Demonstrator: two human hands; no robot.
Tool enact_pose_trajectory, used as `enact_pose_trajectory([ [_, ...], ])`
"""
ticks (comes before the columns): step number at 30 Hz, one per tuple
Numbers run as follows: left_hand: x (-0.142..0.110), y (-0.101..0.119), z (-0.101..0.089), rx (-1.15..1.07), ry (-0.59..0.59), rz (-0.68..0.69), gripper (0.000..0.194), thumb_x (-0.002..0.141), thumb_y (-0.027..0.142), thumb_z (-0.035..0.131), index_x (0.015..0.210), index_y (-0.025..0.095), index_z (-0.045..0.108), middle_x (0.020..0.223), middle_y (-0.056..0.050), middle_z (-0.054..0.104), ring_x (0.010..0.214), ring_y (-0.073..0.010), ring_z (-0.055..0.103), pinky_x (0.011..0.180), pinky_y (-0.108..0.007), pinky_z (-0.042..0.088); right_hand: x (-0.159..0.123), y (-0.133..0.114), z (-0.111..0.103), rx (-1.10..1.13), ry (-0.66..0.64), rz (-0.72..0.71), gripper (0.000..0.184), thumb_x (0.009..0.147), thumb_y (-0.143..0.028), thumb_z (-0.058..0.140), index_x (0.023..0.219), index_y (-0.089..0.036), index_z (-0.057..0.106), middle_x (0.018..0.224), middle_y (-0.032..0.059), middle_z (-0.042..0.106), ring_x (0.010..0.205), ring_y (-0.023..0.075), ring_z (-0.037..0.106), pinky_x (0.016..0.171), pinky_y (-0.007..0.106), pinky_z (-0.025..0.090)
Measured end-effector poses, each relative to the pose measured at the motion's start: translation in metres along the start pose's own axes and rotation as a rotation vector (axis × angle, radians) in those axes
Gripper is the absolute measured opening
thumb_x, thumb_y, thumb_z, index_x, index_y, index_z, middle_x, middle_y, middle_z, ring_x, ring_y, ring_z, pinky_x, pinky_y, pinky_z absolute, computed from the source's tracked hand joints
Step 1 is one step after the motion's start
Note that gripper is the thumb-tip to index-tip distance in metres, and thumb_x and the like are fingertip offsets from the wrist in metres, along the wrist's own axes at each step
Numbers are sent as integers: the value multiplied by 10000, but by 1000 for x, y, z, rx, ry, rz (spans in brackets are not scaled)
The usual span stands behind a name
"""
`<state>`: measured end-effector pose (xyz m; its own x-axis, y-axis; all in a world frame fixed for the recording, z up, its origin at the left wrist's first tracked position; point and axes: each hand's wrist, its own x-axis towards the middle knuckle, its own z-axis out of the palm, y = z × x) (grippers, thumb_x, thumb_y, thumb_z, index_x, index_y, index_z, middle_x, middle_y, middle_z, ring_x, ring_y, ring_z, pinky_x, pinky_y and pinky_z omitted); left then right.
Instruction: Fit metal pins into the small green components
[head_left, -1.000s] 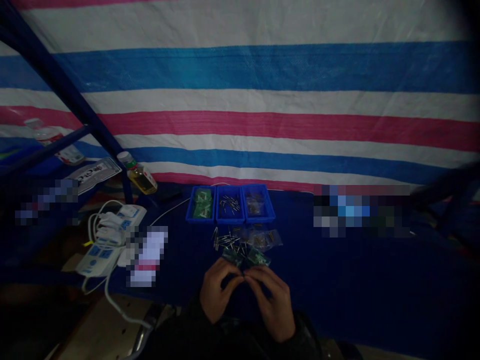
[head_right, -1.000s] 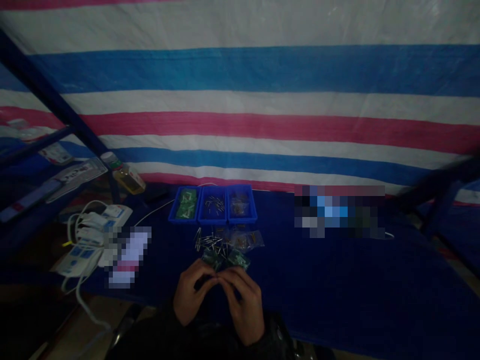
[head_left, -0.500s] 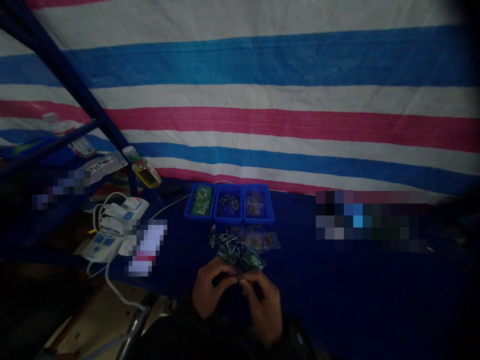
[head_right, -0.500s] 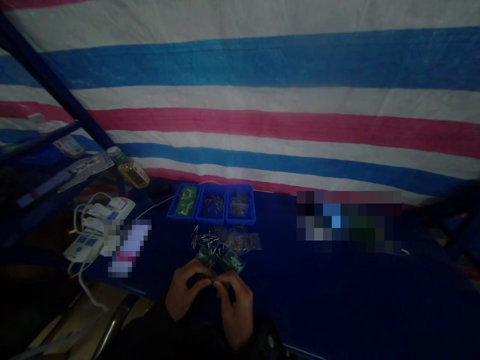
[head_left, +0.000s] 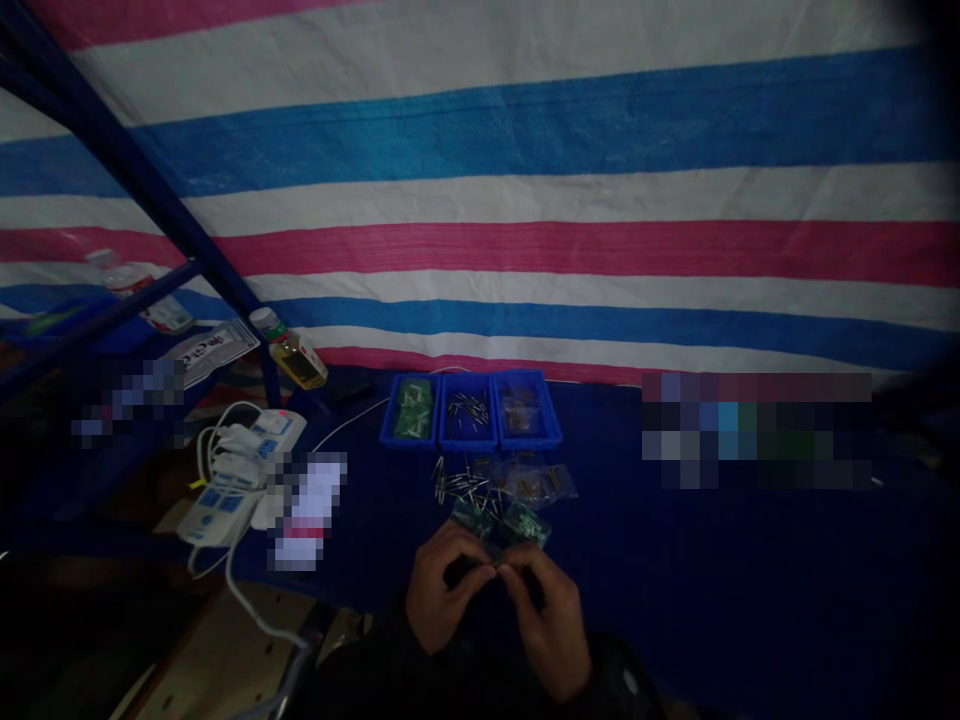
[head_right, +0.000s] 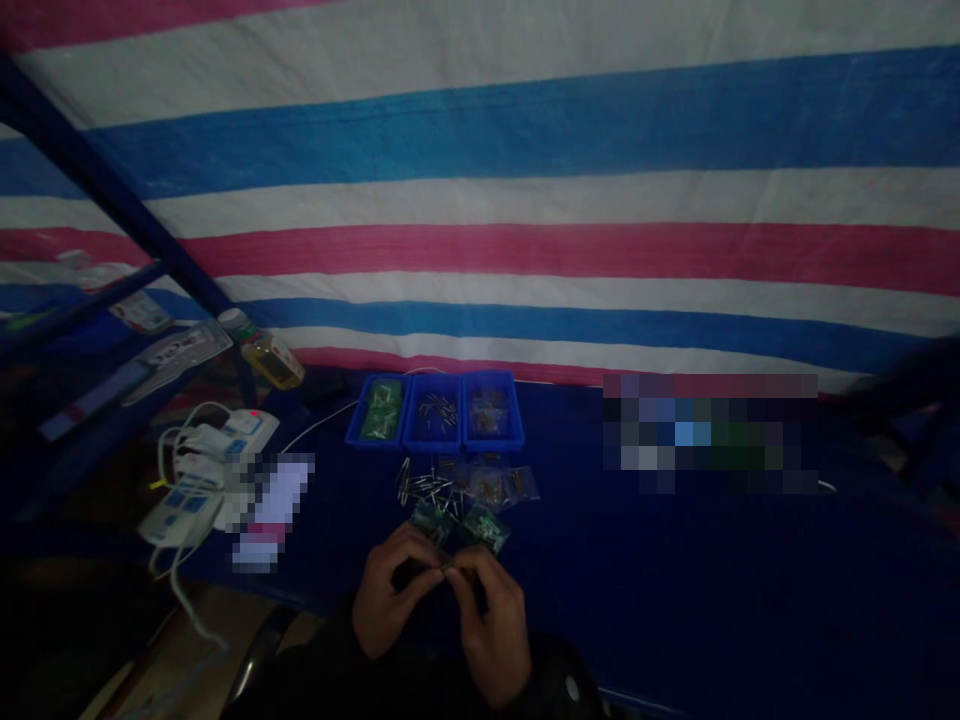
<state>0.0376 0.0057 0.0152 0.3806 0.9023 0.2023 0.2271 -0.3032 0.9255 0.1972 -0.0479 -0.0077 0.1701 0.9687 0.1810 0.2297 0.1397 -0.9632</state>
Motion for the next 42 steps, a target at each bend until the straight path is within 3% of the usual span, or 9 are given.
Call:
enact_pose_trajectory([
  [4, -2, 0, -1, -35, 30, -70, 160, 913, 306, 688, 831, 171, 664, 800, -48, 685, 772, -185, 639, 733, -293, 485, 2, -7, 7, -14, 21, -8, 182, 1006, -300, 539, 907, -212, 664, 865, 41, 698, 795, 187, 659, 733, 273, 501],
  [11, -7, -8, 3, -71, 180, -84, 151, 904, 288, 696, 929, 182, 591, 819, -3, 635, 735, -151, 628, 711, -256, 488, -2, -1, 17, 64, 178, 57, 154, 947, -344, 649, 977, -193, 640, 818, 29, 693, 666, 157, 637, 616, 249, 517],
  [15, -6, -6, 1, -66, 112, -58, 133, 967, 301, 616, 933, 179, 658, 824, -30, 670, 781, -176, 649, 755, -280, 497, 0, -6, 9, 66, 82, 24, 163, 957, -330, 631, 952, -192, 718, 709, 9, 676, 601, 151, 614, 613, 256, 508],
  [22, -4, -6, -4, -75, 67, 38, 283, 1025, 285, 499, 1101, 217, 762, 1048, -97, 734, 1014, -244, 663, 897, -358, 513, 0, -3, 5, 149, 77, 41, 251, 981, -342, 577, 1109, -197, 737, 818, 40, 738, 733, 196, 687, 735, 307, 551],
  [27, -3, -6, -3, 3, 120, 102, 166, 963, 262, 629, 989, 226, 788, 968, -87, 745, 981, -245, 654, 876, -371, 524, 1, -5, 7, 86, 148, -11, 168, 921, -344, 682, 961, -200, 758, 918, 69, 714, 741, 188, 660, 702, 303, 546],
  [31, -5, -4, -3, 77, 190, 130, 120, 919, 282, 692, 888, 212, 784, 964, -92, 709, 975, -249, 647, 848, -366, 524, 4, -9, 6, 21, 171, -83, 196, 935, -355, 661, 851, -194, 735, 1008, 94, 673, 887, 215, 658, 731, 301, 535],
  [35, -8, -7, 0, -11, 143, 51, 125, 935, 294, 669, 916, 183, 724, 883, -63, 715, 852, -206, 679, 790, -317, 533, 1, -3, 10, 84, 110, -5, 177, 962, -357, 632, 909, -192, 672, 805, 32, 669, 707, 169, 641, 683, 281, 521],
  [37, -9, -8, 2, -37, 170, -5, 134, 925, 308, 683, 944, 176, 694, 872, -48, 715, 802, -186, 685, 770, -294, 535, -1, 0, 14, 148, 143, 49, 163, 959, -356, 642, 998, -199, 621, 724, -11, 642, 597, 141, 603, 613, 258, 508],
  [42, -7, -5, 0, -32, 136, -2, 153, 961, 300, 634, 975, 186, 735, 930, -71, 737, 884, -207, 698, 825, -311, 542, 0, -4, 13, 148, 133, 40, 215, 960, -349, 634, 1093, -180, 645, 732, 7, 683, 588, 150, 621, 597, 263, 514],
])
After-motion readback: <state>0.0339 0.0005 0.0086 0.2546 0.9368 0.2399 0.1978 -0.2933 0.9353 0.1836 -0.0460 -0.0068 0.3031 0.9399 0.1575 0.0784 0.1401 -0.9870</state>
